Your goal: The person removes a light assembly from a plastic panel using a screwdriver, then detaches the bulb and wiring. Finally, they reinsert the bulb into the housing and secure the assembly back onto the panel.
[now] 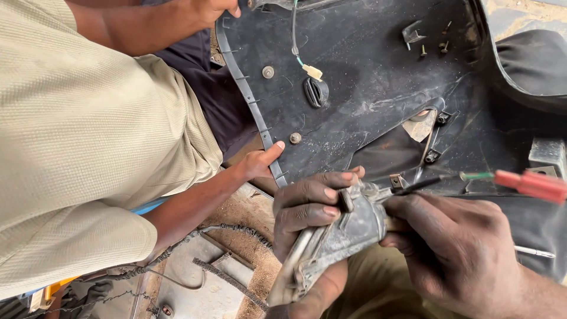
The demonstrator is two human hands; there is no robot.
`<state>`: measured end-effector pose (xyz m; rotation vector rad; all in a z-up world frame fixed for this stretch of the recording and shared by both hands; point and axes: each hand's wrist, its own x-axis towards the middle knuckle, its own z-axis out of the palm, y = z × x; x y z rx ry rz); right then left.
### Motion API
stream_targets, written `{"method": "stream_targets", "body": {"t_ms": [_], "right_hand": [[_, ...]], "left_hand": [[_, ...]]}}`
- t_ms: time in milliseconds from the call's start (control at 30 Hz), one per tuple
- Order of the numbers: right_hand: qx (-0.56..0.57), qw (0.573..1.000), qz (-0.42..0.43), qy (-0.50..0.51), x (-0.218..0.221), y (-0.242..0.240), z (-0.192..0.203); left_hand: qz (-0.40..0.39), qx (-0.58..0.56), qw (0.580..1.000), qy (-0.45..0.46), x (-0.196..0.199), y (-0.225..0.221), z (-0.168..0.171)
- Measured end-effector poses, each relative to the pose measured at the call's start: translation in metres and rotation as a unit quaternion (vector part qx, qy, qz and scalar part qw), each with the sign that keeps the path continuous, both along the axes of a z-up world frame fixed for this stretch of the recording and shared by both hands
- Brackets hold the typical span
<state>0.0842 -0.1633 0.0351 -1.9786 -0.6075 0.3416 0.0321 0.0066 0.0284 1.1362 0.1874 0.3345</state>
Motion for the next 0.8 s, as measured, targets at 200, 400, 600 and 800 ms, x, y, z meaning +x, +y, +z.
{"method": "stream_targets", "body": {"t_ms": [200,400,600,800], "right_hand": [[0.015,0.997,-0.034,-0.063,0.001,0.004,-0.001],[-0.005,0.989,-0.048,-0.142,0.000,0.003,-0.009],[-0.044,0.993,0.021,-0.104,0.011,-0.004,-0.018],[-0.113,0.981,0.148,-0.049,0.004,-0.018,-0.043]], "left_hand": [[0.066,0.067,0.984,-0.150,0.001,-0.005,-0.014],[0.064,0.071,0.988,-0.120,0.006,-0.008,-0.024],[0.056,0.083,0.989,-0.107,0.005,0.002,-0.023],[-0.025,-0.029,0.998,-0.051,-0.003,0.013,-0.026]]}}
